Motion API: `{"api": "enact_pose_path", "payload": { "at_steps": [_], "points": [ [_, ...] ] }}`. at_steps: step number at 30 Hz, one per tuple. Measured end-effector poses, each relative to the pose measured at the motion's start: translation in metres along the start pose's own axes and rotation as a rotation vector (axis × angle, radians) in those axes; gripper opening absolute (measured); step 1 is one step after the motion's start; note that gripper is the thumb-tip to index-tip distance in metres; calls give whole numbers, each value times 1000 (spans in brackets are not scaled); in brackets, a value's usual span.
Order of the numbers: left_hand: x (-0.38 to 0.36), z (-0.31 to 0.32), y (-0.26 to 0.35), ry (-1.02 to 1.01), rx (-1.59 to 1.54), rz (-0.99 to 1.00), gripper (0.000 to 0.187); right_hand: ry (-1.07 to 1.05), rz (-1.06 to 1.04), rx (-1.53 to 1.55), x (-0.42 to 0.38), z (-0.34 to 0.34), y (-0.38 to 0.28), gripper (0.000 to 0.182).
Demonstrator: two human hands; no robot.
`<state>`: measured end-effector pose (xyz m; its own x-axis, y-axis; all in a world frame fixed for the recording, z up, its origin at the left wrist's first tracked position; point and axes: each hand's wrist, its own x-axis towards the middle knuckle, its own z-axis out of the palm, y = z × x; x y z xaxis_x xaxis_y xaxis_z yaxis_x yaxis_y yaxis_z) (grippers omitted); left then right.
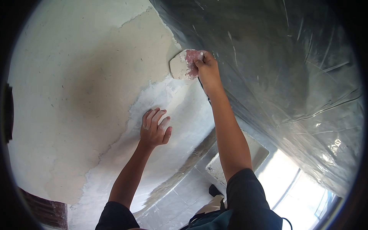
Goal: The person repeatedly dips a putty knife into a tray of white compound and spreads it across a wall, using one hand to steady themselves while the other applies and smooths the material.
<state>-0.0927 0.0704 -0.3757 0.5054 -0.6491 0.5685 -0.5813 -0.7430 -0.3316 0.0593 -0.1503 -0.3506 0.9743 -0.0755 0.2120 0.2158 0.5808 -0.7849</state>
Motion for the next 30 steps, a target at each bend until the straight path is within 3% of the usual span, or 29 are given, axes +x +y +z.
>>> {"api": "enact_pose_path", "payload": {
  "at_steps": [1, 2, 4, 8, 10, 11, 16, 19, 23, 27, 30],
  "points": [
    [0, 0, 1, 0, -1, 2, 29, 0, 14, -191, 7, -3, 9, 24],
    [1, 0, 0, -1, 7, 19, 28, 0, 9, -188, 8, -7, 12, 24],
    [1, 0, -2, 7, 20, 41, 27, 126, 114, 18, 11, -11, 7, 25],
    [1, 1, -1, 12, -6, 37, 27, 42, 37, 76, 2, -4, 9, 26],
    [1, 0, 0, 2, 15, 7, 30, 49, 7, -138, 6, 2, 12, 26],
    [0, 0, 0, 0, 19, 9, 29, 123, 70, -25, 6, 0, 9, 26],
    [-1, 1, -1, 17, -7, 0, 26, 74, 24, 120, -13, 3, 6, 23],
    [2, -1, 2, -5, 20, 1, 27, -13, -79, -286, -18, 19, 12, 20],
    [-1, 2, 0, 7, 12, 8, 26, 106, -6, -24, 3, -10, 14, 21],
    [3, 0, -1, 2, 13, 41, 28, -53, -48, -101, -11, 3, 11, 19],
    [3, -2, -1, -10, 22, 44, 29, 6, -32, -184, 5, -2, 18, 18]
  ]
}}
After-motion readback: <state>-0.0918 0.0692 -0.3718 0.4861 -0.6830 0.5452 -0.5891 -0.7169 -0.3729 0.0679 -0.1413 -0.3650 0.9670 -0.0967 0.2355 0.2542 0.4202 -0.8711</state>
